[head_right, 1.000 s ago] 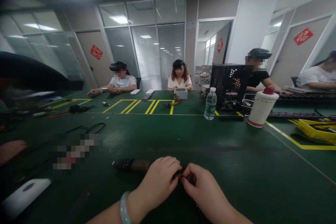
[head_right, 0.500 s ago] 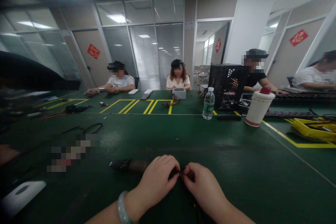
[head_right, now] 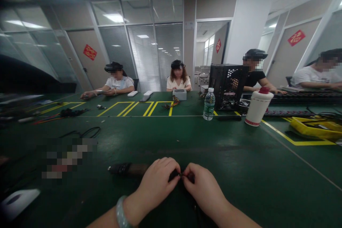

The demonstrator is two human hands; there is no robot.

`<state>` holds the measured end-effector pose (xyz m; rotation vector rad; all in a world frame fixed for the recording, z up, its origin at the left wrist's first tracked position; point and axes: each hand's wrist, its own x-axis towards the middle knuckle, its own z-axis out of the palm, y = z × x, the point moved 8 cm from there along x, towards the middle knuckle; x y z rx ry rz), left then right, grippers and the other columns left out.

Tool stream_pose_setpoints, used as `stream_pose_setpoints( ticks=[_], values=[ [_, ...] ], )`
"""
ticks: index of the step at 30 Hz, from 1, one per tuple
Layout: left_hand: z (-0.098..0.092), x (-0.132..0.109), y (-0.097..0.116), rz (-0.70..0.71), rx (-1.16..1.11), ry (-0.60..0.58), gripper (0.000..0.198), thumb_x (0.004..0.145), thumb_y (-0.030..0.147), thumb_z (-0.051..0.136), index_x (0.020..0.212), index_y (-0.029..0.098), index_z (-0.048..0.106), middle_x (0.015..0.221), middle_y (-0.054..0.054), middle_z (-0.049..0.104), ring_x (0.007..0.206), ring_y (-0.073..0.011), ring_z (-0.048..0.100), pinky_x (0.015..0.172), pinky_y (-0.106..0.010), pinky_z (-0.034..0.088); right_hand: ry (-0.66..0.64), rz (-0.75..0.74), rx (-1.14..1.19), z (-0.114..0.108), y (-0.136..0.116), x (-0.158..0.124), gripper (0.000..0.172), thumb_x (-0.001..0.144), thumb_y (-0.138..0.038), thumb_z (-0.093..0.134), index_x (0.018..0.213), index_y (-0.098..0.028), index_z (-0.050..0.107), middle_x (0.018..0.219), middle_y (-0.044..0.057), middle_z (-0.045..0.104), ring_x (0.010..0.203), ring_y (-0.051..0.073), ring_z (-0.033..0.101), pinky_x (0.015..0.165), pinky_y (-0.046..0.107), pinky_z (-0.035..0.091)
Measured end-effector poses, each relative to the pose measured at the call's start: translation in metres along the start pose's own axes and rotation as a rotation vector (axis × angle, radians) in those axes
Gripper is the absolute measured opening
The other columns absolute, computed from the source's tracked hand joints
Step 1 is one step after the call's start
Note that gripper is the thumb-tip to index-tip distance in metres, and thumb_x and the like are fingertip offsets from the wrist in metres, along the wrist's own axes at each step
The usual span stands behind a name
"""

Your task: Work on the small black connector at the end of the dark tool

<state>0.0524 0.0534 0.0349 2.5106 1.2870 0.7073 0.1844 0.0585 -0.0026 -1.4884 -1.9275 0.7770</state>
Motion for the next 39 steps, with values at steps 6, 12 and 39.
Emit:
stream_pose_setpoints(
  ticks=[6,12,39],
  values=[
    [0.0,0.001,0.004,0.036,0.02,-0.015,0.015,0.085,0.011,0.06,0.093,0.024,0.059,0.095,0.003,0.06,0.092,-0.0182,0.053,0.08,-0.032,0.038,-0.003,0.006,0.002,0.0,-0.001,-0.001,0.008,0.083,-0.017,0.059,0.078,-0.021,0.065,0.075,-0.002,0.066,0.07,0.015,0.061,0.06,0.021,0.039],
    [0.002,0.001,0.001,0.027,0.034,-0.019,0.012,0.087,0.015,0.062,0.094,0.023,0.059,0.096,0.002,0.061,0.092,-0.0185,0.054,0.08,-0.032,0.039,-0.03,0.02,0.06,0.001,0.0,0.0,0.01,0.086,-0.02,0.059,0.081,-0.022,0.068,0.078,-0.002,0.068,0.072,0.016,0.062,0.062,0.021,0.041],
    [0.003,0.0,-0.005,-0.001,-0.001,0.027,0.012,0.085,0.016,0.065,0.093,0.022,0.059,0.093,0.003,0.062,0.09,-0.0193,0.055,0.079,-0.034,0.038,-0.083,0.056,0.175,0.008,0.014,0.001,0.016,0.089,-0.028,0.058,0.082,-0.019,0.069,0.079,-0.001,0.069,0.073,0.017,0.064,0.063,0.021,0.043]
  ],
)
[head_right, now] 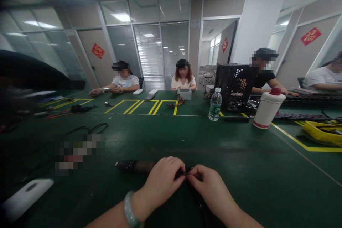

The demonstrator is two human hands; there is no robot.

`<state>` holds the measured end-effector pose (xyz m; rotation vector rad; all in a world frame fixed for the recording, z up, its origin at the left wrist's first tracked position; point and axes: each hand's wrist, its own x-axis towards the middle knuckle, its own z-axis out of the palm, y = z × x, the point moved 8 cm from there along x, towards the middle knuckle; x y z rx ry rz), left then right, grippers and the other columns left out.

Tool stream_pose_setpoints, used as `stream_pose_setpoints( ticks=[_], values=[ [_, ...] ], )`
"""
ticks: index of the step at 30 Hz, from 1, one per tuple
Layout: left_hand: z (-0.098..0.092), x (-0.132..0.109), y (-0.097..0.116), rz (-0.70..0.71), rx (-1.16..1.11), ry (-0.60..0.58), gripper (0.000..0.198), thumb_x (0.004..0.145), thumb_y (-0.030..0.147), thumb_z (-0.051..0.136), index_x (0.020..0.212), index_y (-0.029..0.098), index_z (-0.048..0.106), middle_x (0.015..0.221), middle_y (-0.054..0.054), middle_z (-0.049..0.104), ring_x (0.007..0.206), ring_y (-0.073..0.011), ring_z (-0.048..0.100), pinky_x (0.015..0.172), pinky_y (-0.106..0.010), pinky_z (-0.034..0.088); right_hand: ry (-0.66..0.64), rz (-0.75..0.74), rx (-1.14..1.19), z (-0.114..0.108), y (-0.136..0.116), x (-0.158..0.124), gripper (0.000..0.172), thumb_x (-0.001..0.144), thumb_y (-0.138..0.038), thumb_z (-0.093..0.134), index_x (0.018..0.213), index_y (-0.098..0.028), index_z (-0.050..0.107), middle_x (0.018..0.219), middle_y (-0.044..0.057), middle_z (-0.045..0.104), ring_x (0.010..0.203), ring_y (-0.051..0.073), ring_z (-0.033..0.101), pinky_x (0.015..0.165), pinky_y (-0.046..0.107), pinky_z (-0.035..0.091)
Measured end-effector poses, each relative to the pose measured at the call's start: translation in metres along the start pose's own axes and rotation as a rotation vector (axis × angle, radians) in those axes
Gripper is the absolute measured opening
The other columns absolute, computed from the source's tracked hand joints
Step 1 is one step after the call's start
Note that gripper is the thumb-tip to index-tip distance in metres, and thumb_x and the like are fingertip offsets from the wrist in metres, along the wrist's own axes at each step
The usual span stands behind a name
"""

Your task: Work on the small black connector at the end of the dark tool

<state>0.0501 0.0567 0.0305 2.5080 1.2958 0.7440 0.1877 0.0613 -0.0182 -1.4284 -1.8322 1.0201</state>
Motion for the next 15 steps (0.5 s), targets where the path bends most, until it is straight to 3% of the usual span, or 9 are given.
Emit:
stream_pose_setpoints(
  ticks=[7,15],
  values=[
    [-0.0003,-0.0003,0.005,0.08,-0.028,-0.028,0.012,0.086,0.014,0.065,0.091,0.024,0.061,0.097,0.004,0.064,0.094,-0.0185,0.055,0.081,-0.033,0.038,0.007,-0.021,0.001,-0.0005,-0.0007,0.0013,0.015,0.088,-0.028,0.058,0.082,-0.019,0.068,0.078,-0.001,0.07,0.073,0.017,0.064,0.063,0.022,0.044],
    [-0.0024,-0.0014,0.0038,0.041,-0.025,-0.014,0.016,0.082,0.019,0.068,0.094,0.023,0.059,0.094,0.002,0.062,0.091,-0.0199,0.054,0.08,-0.034,0.038,0.007,-0.03,0.028,0.0008,0.0046,0.0024,0.012,0.088,-0.026,0.059,0.082,-0.019,0.067,0.078,-0.001,0.069,0.073,0.017,0.063,0.063,0.021,0.043]
  ],
)
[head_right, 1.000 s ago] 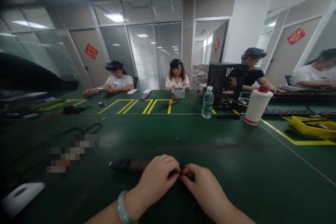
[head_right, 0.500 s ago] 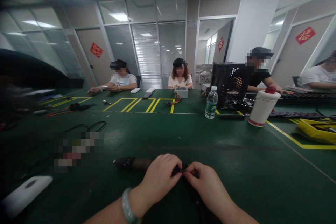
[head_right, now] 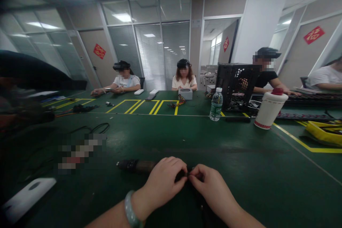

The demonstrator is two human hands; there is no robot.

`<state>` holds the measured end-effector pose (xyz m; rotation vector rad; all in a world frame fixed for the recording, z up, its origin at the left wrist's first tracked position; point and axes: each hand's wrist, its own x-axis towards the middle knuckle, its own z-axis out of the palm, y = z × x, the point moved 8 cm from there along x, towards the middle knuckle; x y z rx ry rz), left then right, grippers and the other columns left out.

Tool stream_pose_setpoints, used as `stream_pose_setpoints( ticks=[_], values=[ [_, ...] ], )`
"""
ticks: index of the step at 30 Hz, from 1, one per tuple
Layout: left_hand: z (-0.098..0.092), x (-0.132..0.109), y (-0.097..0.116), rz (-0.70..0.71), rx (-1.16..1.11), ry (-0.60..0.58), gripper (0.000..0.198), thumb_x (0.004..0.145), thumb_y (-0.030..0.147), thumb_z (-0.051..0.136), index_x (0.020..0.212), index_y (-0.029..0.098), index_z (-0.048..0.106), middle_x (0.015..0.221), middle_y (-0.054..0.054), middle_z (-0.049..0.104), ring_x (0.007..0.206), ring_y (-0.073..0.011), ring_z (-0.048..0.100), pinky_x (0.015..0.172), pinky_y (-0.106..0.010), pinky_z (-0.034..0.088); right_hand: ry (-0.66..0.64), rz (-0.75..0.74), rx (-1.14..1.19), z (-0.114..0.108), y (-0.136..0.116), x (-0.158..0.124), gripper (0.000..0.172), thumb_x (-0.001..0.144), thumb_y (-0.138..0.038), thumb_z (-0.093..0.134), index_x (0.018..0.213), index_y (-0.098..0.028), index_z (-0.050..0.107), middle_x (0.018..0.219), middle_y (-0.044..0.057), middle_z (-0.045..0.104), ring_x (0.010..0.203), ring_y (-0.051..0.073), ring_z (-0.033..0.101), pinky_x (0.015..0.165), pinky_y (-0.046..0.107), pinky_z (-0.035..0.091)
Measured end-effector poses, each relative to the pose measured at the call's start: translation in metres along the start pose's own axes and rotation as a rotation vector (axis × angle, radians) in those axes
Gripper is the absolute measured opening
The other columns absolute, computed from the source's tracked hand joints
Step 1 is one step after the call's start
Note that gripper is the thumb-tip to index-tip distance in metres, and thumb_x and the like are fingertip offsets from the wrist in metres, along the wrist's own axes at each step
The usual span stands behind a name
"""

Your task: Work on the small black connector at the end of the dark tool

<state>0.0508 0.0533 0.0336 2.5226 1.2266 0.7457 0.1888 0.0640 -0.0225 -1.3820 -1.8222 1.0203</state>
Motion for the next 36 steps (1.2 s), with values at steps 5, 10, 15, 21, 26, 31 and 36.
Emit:
stream_pose_setpoints(
  ticks=[5,10,15,21,26,31,36],
  values=[
    [0.0011,0.0001,0.001,0.026,-0.002,-0.009,0.015,0.083,0.013,0.065,0.091,0.024,0.058,0.096,0.004,0.063,0.093,-0.0182,0.054,0.082,-0.033,0.038,-0.006,0.012,-0.01,-0.0012,-0.0032,-0.0013,0.012,0.088,-0.026,0.059,0.082,-0.02,0.068,0.078,-0.002,0.069,0.073,0.016,0.063,0.062,0.02,0.043],
    [0.0008,-0.0005,0.0004,0.011,-0.007,-0.006,0.018,0.082,0.014,0.066,0.096,0.024,0.058,0.098,0.003,0.062,0.094,-0.0188,0.054,0.083,-0.034,0.039,0.007,0.009,-0.033,-0.002,-0.0022,-0.0006,0.012,0.087,-0.026,0.059,0.081,-0.02,0.067,0.077,-0.002,0.068,0.073,0.016,0.063,0.062,0.02,0.042],
    [-0.0003,-0.0016,0.0016,0.006,-0.008,-0.002,0.018,0.081,0.016,0.066,0.095,0.023,0.057,0.105,0.002,0.062,0.098,-0.0203,0.055,0.088,-0.036,0.039,0.01,0.007,-0.036,-0.0028,-0.0013,0.0012,0.012,0.087,-0.026,0.059,0.081,-0.02,0.067,0.078,-0.001,0.069,0.073,0.017,0.063,0.063,0.021,0.043],
    [-0.0016,-0.0003,0.0041,0.037,-0.005,-0.015,0.017,0.083,0.011,0.061,0.094,0.024,0.058,0.109,0.003,0.063,0.102,-0.0197,0.055,0.09,-0.036,0.039,-0.006,-0.001,-0.055,-0.0013,-0.0009,0.0005,0.013,0.087,-0.027,0.058,0.081,-0.019,0.067,0.077,-0.001,0.069,0.072,0.017,0.063,0.062,0.021,0.043],
    [-0.0018,-0.0012,0.0028,0.017,-0.01,0.002,0.018,0.083,0.016,0.065,0.097,0.024,0.058,0.113,0.001,0.061,0.105,-0.0208,0.054,0.092,-0.037,0.039,0.003,-0.015,-0.056,-0.0012,-0.0017,0.0014,0.013,0.088,-0.027,0.058,0.081,-0.019,0.067,0.077,-0.001,0.069,0.072,0.017,0.063,0.063,0.021,0.043],
    [-0.0001,-0.001,0.0023,0.03,0.014,-0.012,0.016,0.084,0.015,0.064,0.095,0.024,0.059,0.115,0.003,0.061,0.106,-0.0187,0.054,0.092,-0.035,0.039,-0.001,-0.001,-0.058,-0.0019,-0.004,0.0004,0.013,0.088,-0.027,0.059,0.082,-0.02,0.067,0.078,-0.001,0.07,0.072,0.017,0.063,0.063,0.021,0.043],
    [-0.0015,-0.0013,0.0042,0.046,0.021,-0.021,0.013,0.086,0.015,0.062,0.096,0.024,0.06,0.114,0.002,0.062,0.106,-0.0195,0.055,0.091,-0.035,0.04,-0.015,-0.001,-0.041,-0.0001,-0.0023,0.0005,0.013,0.088,-0.028,0.059,0.083,-0.021,0.067,0.079,-0.002,0.069,0.074,0.017,0.064,0.063,0.021,0.043]
  ],
)
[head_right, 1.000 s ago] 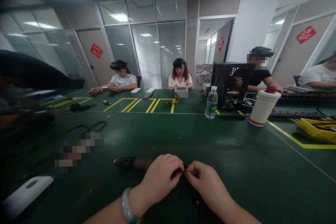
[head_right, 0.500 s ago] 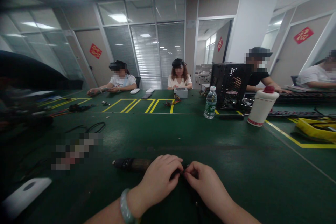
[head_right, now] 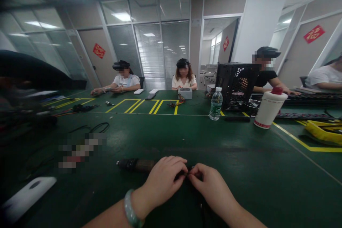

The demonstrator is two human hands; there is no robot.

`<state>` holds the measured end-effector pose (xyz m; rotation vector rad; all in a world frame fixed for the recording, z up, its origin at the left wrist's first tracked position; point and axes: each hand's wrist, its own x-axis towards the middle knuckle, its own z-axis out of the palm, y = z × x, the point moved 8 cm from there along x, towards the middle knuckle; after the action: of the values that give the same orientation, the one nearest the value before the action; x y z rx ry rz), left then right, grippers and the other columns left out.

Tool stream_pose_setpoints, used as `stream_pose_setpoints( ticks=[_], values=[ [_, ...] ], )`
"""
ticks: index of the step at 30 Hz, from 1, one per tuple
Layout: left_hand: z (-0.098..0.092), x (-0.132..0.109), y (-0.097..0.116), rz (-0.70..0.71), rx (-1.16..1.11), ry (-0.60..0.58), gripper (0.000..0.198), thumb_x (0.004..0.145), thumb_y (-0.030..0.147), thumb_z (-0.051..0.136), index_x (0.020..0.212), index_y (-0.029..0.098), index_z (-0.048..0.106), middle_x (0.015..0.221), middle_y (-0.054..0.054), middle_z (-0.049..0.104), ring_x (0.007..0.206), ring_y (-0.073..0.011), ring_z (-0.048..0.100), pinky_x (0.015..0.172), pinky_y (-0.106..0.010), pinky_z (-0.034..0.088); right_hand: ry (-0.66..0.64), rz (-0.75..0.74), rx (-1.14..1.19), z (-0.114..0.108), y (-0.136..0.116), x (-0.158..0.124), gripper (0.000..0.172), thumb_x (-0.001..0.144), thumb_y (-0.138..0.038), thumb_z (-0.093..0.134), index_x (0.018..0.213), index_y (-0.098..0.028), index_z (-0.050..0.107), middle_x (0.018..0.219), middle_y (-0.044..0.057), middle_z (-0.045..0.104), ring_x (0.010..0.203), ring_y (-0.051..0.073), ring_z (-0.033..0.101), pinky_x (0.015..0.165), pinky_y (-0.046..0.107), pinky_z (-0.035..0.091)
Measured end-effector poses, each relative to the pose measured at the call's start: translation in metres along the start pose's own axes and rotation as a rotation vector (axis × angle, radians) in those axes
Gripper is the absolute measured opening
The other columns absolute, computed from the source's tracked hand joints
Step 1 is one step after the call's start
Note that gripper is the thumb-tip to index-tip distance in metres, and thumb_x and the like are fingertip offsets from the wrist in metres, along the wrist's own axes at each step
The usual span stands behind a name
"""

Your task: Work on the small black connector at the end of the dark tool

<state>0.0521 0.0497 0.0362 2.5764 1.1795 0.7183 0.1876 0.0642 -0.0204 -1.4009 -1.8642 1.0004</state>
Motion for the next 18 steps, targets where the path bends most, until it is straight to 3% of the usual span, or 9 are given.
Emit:
stream_pose_setpoints(
  ticks=[8,18],
  values=[
    [-0.0029,-0.0011,-0.0002,-0.011,0.016,0.016,0.014,0.085,0.021,0.064,0.098,0.021,0.061,0.115,-0.002,0.062,0.104,-0.0219,0.057,0.092,-0.037,0.041,-0.06,0.033,-0.004,0.0018,0.0,0.0009,0.018,0.089,-0.035,0.057,0.086,-0.021,0.068,0.083,0.001,0.071,0.077,0.019,0.065,0.065,0.023,0.046],
    [0.0024,-0.0005,-0.0043,0.03,0.051,0.009,0.008,0.09,0.026,0.066,0.097,0.024,0.065,0.114,0.002,0.063,0.103,-0.0194,0.057,0.089,-0.036,0.041,-0.096,0.078,-0.017,0.0046,0.0056,0.0008,0.023,0.089,-0.042,0.055,0.088,-0.022,0.067,0.084,0.001,0.071,0.077,0.02,0.065,0.064,0.023,0.046]
  ],
)
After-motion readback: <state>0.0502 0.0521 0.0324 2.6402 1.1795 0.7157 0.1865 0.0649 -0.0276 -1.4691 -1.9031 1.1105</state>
